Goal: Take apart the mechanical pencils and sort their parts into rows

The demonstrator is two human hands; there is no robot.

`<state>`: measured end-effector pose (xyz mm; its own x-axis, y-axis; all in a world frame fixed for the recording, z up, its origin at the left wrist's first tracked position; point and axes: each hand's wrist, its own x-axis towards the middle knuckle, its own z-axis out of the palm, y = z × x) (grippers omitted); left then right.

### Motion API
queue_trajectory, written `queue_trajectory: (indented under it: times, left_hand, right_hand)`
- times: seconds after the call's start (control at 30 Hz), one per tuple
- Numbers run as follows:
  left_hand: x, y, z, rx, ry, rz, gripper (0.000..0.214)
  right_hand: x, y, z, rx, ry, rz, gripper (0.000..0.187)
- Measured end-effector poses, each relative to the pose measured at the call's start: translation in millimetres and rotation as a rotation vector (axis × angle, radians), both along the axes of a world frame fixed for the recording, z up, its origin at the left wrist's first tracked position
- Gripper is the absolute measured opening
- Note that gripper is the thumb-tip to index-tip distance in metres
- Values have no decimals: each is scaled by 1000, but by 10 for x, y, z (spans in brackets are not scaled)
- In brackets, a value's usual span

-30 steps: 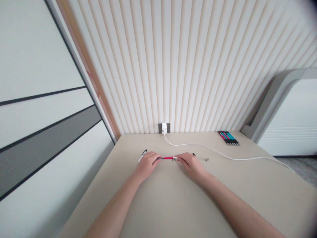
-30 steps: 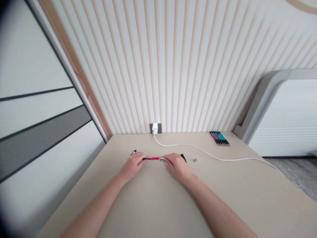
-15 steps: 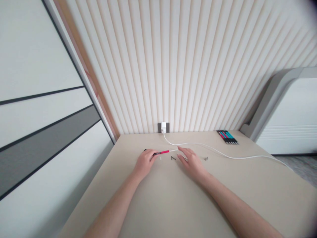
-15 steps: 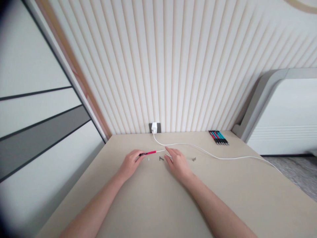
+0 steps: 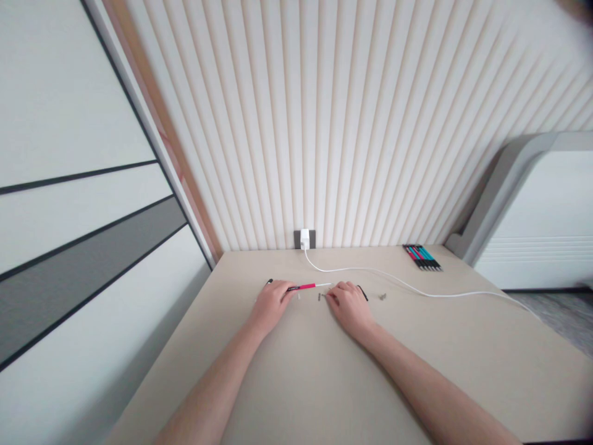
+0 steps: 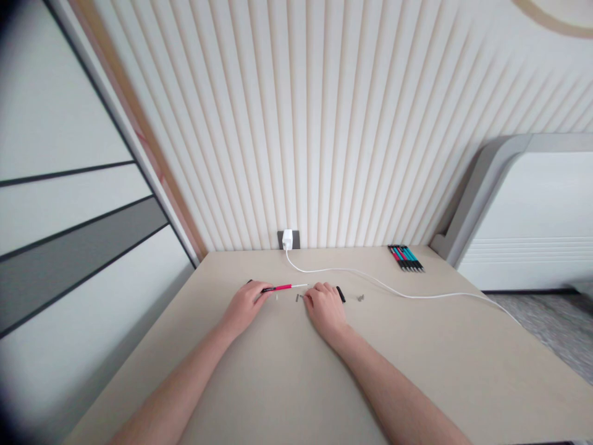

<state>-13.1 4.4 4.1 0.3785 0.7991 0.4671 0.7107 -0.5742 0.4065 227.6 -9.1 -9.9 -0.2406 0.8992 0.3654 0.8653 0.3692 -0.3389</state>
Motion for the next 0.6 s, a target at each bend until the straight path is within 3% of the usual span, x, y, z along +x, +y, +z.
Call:
queue_trajectory:
  times: [0.27,0.6]
  left_hand:
    - [-13,13,2,7,6,-7,19]
    - [9,-12,34,3,14,-2,19]
  right_hand:
    - [406,154,21,-4,262,100,26]
    - [372,129,50,38,230,177,23]
